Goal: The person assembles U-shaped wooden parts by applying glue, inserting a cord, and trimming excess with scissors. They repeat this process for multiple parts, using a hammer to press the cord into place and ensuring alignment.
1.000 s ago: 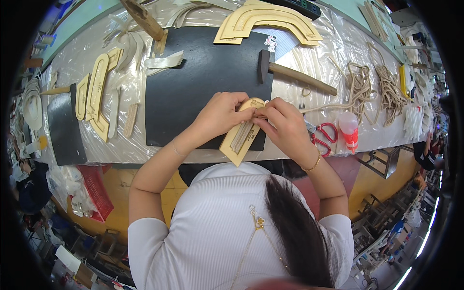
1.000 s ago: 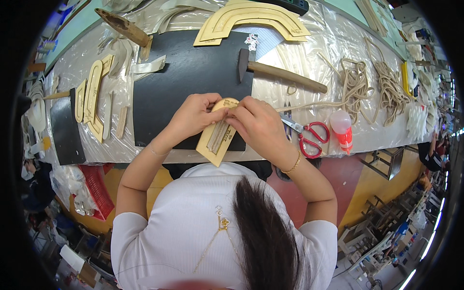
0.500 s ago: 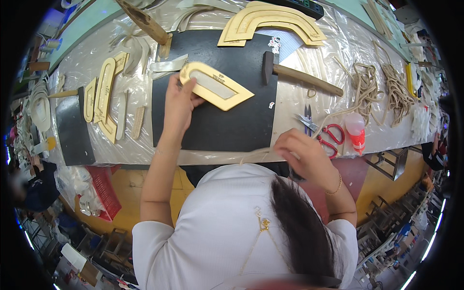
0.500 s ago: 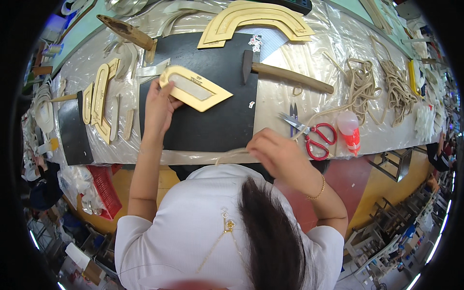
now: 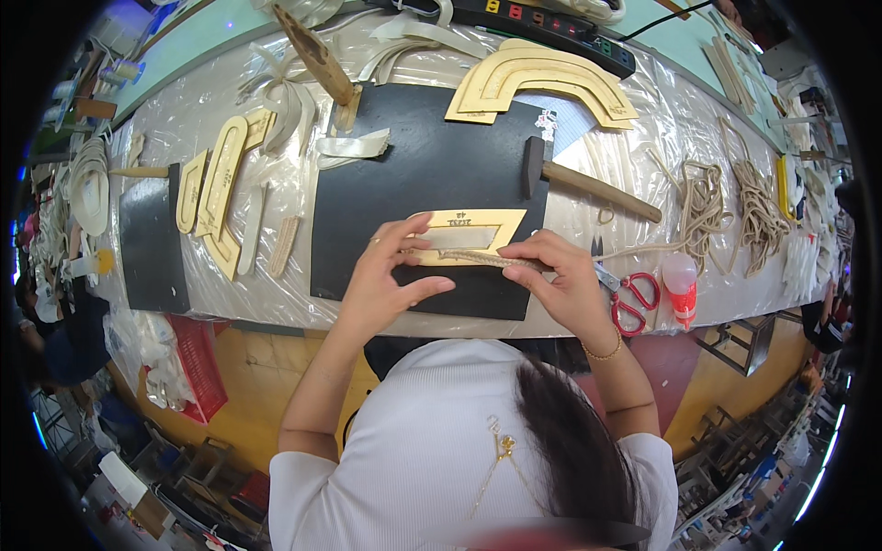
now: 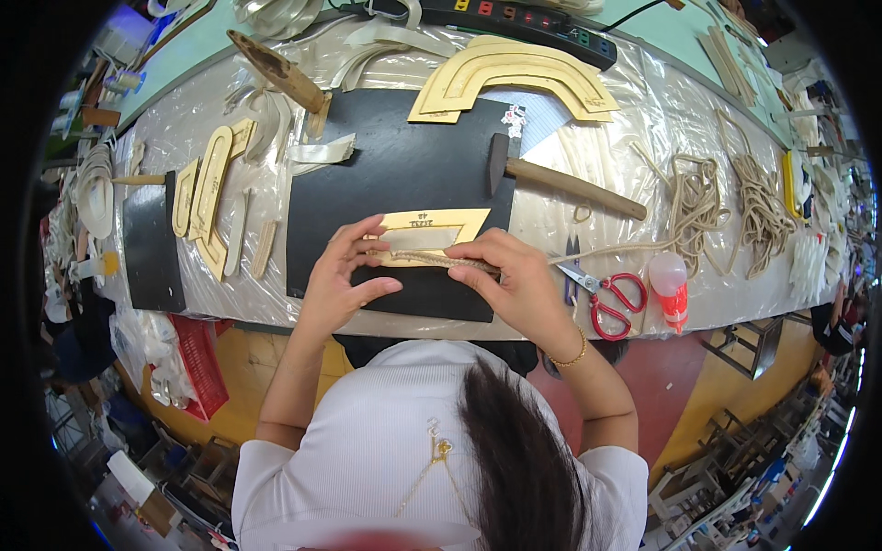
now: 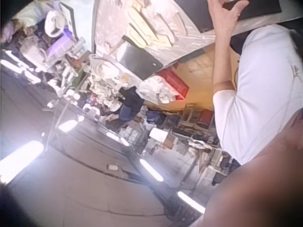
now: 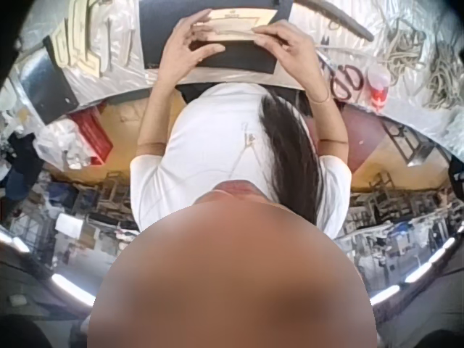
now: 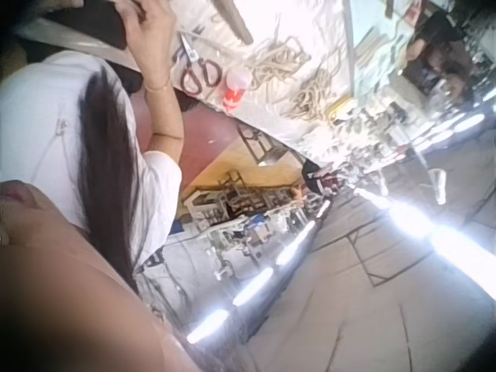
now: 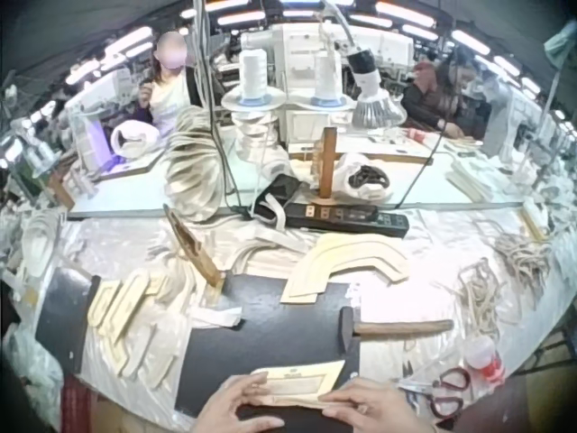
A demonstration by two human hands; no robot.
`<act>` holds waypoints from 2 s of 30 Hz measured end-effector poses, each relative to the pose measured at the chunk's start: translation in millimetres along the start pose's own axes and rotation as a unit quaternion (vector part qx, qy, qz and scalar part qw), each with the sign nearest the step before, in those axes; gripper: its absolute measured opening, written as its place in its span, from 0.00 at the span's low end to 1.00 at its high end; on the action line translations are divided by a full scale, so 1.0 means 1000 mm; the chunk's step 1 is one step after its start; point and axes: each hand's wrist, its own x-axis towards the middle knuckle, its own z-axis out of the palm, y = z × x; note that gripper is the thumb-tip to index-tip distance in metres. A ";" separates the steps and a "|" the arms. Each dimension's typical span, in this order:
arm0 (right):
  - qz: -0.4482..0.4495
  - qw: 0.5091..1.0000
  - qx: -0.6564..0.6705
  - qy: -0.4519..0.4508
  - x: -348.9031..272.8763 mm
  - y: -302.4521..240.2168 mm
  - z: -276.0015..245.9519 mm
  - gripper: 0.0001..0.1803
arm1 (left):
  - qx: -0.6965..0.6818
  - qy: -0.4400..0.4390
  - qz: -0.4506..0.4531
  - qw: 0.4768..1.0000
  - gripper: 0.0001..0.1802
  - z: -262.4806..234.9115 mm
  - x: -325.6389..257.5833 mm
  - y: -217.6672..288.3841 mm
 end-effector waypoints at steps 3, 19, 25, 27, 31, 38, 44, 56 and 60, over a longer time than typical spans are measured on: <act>-0.014 1.000 -0.002 -0.001 -0.002 -0.002 -0.004 0.12 | -0.053 -0.047 -0.040 0.997 0.27 0.006 0.005 -0.002; -0.193 0.974 -0.115 -0.010 0.027 -0.014 0.035 0.08 | -0.068 -0.001 0.054 0.996 0.10 -0.017 -0.009 0.001; -0.142 0.977 -0.161 0.015 0.040 0.016 0.047 0.07 | 0.172 0.082 0.102 0.976 0.19 -0.011 -0.006 -0.028; -0.137 0.976 -0.167 0.010 0.044 0.026 0.049 0.07 | 0.300 0.105 0.193 0.928 0.20 -0.010 -0.010 -0.038; -0.159 0.972 -0.171 -0.011 0.048 0.036 0.053 0.07 | 0.393 0.061 0.229 0.889 0.18 -0.008 -0.021 -0.053; -0.180 0.963 -0.200 -0.022 0.053 0.037 0.056 0.08 | 0.417 0.069 0.224 0.878 0.24 0.000 -0.028 -0.061; -0.180 0.960 -0.214 -0.021 0.052 0.037 0.058 0.07 | 0.443 0.057 0.210 0.869 0.31 0.003 -0.028 -0.059; -0.131 0.966 -0.223 0.003 0.040 0.036 0.046 0.07 | 0.517 0.062 0.212 0.827 0.29 0.010 -0.017 -0.046; -0.116 0.970 -0.214 0.028 0.032 0.042 0.035 0.05 | 0.542 0.071 0.207 0.811 0.27 0.016 -0.017 -0.043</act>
